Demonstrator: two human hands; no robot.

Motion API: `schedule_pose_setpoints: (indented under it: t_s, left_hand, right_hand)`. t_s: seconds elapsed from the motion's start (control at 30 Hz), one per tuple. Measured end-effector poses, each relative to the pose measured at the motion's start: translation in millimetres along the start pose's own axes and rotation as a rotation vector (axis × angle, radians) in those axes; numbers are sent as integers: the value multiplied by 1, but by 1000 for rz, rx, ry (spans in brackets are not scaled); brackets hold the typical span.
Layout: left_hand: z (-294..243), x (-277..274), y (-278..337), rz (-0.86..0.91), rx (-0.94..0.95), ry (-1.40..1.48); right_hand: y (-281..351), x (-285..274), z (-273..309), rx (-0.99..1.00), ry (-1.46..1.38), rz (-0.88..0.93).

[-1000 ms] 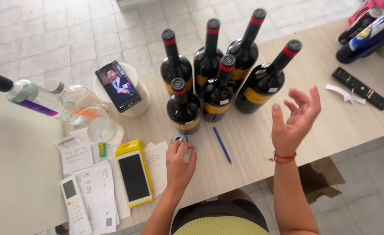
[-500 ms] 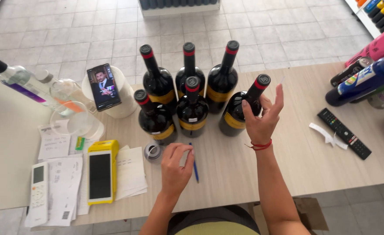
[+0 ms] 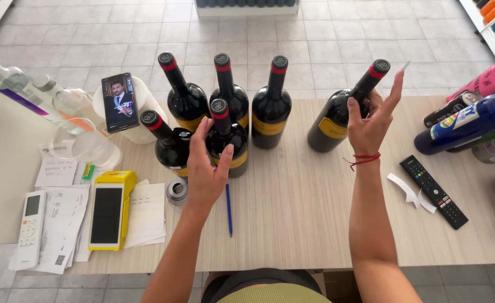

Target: Wiping wine bottles with a cloth, writing on small adhesive labels with a pen, and applying the labels to the bottles.

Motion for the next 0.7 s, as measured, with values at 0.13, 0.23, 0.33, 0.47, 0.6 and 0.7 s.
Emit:
schedule_pose_setpoints:
  t_s: [0.13,0.23,0.33,0.47,0.6,0.7]
  left_hand:
    - [14,17,-14,99,-57,-74]
    - [43,21,-14,129,-85,-111]
    - [40,21,-11,119,-75,-173]
    - [35,27,2,117,-77,-200]
    - [19,51,18,192,-95,-216]
    - [7,84,23,310,-136,-150]
  right_hand:
    - [-19,-4,-6,-38,52,22]
    - [-27,-1,-20,-27,30,37]
    - [-34,2,-23,-28,35,48]
    - [-40,8,-33,-39,34,45]
    - [-39,10,-47,26,17,103]
    - [-35,4,-44,77,-17,131]
Point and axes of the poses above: each hand's wrist, its own y-axis away from the middle knuckle, its own x-axis out of the palm, z = x × y, the point moved 9 cm from there along -y, towards the middle knuckle, and after that the axes turned 8 degrees about y, right-handed, at the moved point
